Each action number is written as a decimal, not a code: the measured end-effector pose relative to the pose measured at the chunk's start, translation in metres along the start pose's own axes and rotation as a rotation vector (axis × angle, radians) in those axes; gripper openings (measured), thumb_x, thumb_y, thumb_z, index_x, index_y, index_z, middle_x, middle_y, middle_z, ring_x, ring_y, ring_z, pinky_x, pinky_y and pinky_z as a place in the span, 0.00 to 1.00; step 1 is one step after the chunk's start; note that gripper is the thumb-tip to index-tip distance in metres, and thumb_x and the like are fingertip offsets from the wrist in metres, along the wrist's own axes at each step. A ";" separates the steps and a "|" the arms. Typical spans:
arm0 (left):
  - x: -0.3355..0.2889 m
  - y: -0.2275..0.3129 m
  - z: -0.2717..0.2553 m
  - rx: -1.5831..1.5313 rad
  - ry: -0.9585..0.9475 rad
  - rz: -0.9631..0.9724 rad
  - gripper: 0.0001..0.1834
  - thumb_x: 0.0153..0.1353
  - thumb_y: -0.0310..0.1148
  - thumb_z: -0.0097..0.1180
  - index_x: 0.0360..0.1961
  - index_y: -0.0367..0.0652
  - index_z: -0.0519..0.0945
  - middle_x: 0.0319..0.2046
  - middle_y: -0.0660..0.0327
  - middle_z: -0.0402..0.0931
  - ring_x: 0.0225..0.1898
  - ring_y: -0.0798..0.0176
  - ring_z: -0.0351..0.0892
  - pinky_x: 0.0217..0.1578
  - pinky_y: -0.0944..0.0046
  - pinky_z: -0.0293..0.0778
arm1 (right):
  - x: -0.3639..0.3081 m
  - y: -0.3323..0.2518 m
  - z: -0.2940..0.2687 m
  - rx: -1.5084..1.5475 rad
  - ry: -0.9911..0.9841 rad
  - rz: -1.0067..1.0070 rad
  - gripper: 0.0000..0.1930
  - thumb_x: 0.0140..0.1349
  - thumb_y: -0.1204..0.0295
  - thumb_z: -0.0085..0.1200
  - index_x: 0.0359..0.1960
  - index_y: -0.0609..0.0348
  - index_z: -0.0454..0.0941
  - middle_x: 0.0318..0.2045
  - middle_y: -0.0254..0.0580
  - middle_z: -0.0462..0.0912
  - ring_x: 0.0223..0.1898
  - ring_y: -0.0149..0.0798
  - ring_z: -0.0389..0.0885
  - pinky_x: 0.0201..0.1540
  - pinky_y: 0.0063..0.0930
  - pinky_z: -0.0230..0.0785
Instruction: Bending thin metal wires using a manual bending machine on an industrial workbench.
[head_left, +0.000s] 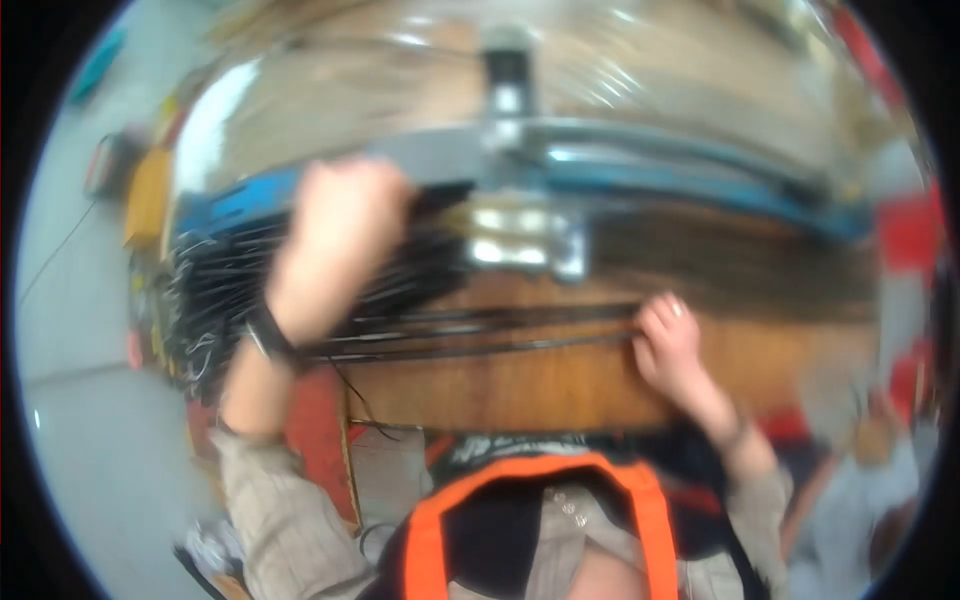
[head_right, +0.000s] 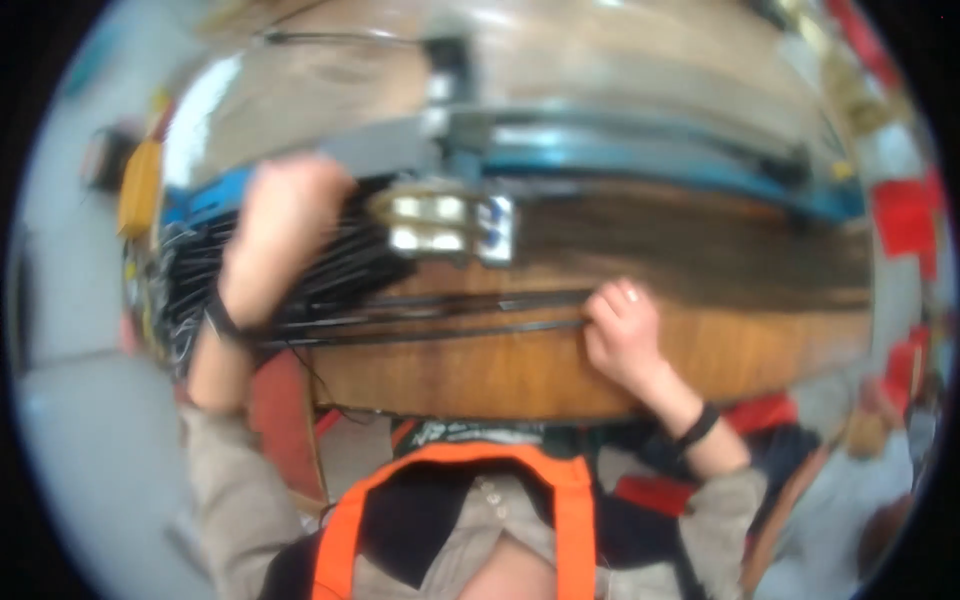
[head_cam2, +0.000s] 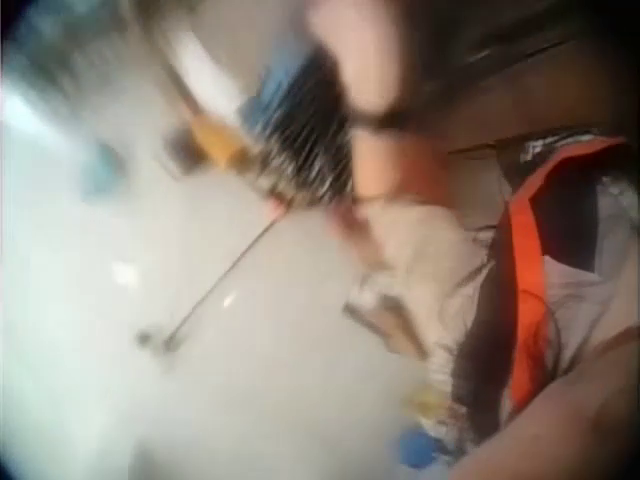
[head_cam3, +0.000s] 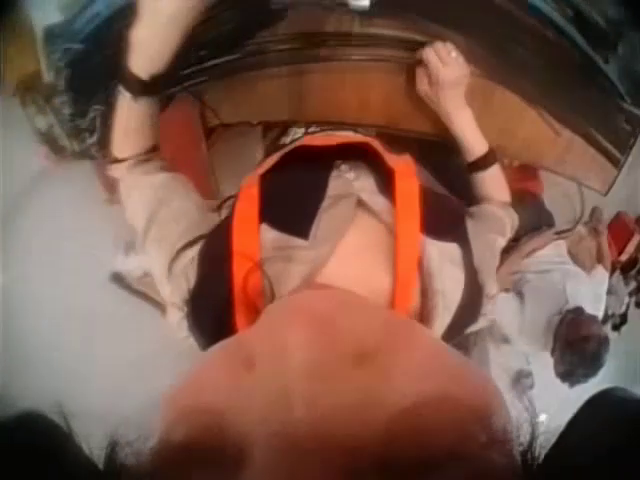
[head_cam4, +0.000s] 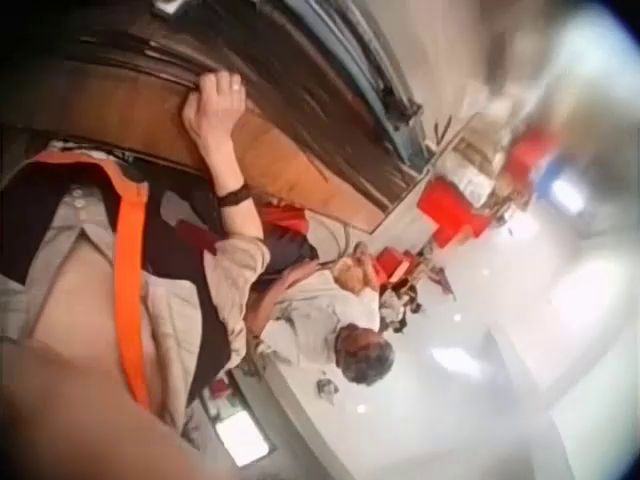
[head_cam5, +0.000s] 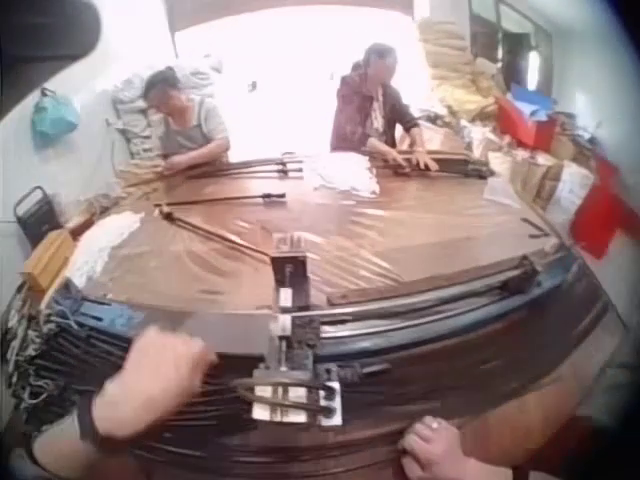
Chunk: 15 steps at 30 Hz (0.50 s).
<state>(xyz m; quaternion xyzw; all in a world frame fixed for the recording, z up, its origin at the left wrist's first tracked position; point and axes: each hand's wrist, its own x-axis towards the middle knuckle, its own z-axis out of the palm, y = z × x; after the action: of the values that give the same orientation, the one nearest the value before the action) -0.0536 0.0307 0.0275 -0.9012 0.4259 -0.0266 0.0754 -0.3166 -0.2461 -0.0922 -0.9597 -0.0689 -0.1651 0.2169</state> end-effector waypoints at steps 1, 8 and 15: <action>-0.027 0.039 -0.011 0.001 -0.106 0.049 0.04 0.51 0.29 0.56 0.25 0.49 0.83 0.23 0.59 0.79 0.29 0.54 0.80 0.31 0.56 0.74 | -0.003 0.001 0.002 0.088 0.056 0.051 0.08 0.39 0.82 0.51 0.24 0.57 0.71 0.25 0.45 0.72 0.30 0.50 0.73 0.31 0.39 0.66; -0.080 0.154 0.029 -0.482 0.412 0.164 0.16 0.49 0.26 0.57 0.42 0.39 0.78 0.27 0.60 0.73 0.27 0.59 0.75 0.29 0.58 0.74 | 0.035 -0.016 -0.014 0.233 0.207 -0.112 0.08 0.44 0.83 0.53 0.29 0.60 0.76 0.28 0.46 0.76 0.30 0.48 0.74 0.34 0.37 0.69; -0.060 0.039 -0.079 -0.102 0.634 0.119 0.14 0.55 0.24 0.55 0.45 0.45 0.79 0.22 0.61 0.69 0.23 0.60 0.72 0.22 0.63 0.70 | 0.023 0.084 -0.045 -0.162 0.624 0.092 0.07 0.62 0.81 0.52 0.40 0.62 0.78 0.36 0.47 0.79 0.38 0.47 0.77 0.41 0.37 0.71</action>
<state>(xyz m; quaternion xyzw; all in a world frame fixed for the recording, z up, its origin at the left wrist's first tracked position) -0.1300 0.0436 0.1000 -0.8241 0.4810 -0.2802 -0.1048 -0.2907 -0.3398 -0.0788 -0.8790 0.0576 -0.4463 0.1577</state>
